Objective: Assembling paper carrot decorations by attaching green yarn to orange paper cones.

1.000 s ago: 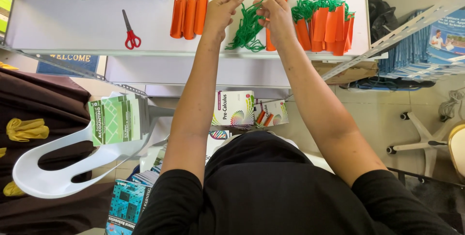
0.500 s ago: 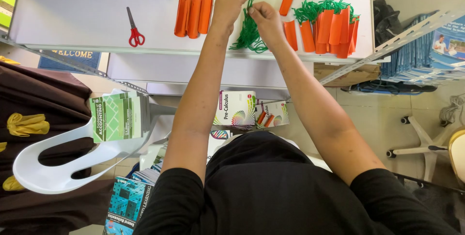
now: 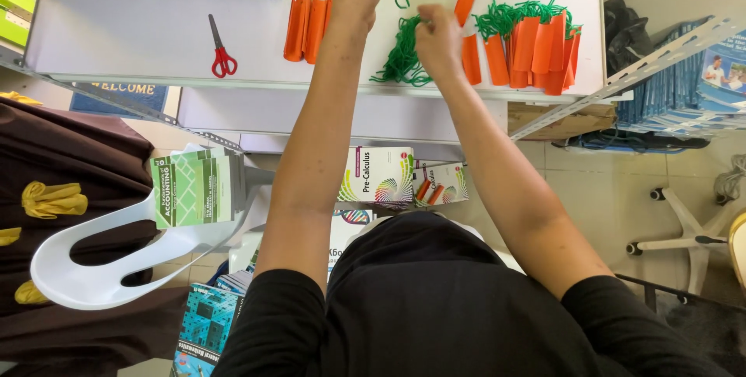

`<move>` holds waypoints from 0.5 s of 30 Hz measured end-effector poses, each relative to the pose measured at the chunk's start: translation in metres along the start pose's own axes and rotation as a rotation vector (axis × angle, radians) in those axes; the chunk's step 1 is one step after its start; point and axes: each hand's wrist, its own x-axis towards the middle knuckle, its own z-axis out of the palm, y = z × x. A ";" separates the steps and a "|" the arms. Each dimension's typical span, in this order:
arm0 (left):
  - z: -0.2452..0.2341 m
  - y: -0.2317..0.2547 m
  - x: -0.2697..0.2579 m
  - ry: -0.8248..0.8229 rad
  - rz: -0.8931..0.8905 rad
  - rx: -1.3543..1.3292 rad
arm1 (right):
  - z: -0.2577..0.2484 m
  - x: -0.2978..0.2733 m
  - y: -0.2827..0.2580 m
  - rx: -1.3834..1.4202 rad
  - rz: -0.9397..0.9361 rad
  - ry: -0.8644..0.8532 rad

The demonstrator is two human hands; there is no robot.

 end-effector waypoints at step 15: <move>0.037 0.038 -0.091 -0.331 -0.115 -0.215 | -0.100 -0.032 -0.109 0.920 0.013 -0.214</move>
